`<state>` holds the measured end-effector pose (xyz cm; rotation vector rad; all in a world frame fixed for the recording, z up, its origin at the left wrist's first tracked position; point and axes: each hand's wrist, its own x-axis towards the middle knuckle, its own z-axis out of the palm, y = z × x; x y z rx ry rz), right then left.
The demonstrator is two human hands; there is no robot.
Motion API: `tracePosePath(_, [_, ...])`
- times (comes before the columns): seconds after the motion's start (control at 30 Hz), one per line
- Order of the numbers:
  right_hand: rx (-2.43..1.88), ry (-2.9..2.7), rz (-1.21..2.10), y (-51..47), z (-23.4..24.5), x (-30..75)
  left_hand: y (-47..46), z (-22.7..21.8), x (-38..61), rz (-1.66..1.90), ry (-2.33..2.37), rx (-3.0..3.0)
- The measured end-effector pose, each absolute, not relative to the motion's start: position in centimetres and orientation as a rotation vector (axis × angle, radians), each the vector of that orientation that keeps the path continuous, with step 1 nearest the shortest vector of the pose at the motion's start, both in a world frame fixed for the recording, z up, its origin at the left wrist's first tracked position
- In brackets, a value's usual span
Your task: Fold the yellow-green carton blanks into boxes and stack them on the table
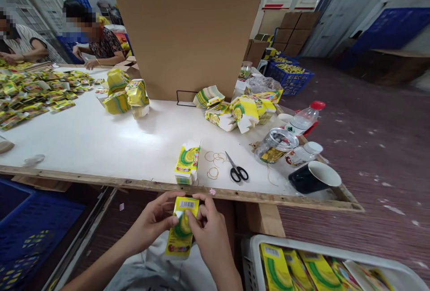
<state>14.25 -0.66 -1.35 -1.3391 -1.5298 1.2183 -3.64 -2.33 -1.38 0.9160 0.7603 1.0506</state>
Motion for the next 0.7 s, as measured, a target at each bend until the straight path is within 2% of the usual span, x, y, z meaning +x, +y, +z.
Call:
tracePosePath(0.43, [-1.110,-1.116,1.132,-0.8,-0.7,13.9,-2.6,-1.5,-3.0,1.176,1.032,1.227])
tracePosePath(0.7, [-1.130,-1.094,1.101,-1.6,-1.2,15.1,-2.3,-0.9,-0.9,1.257,0.912,1.196])
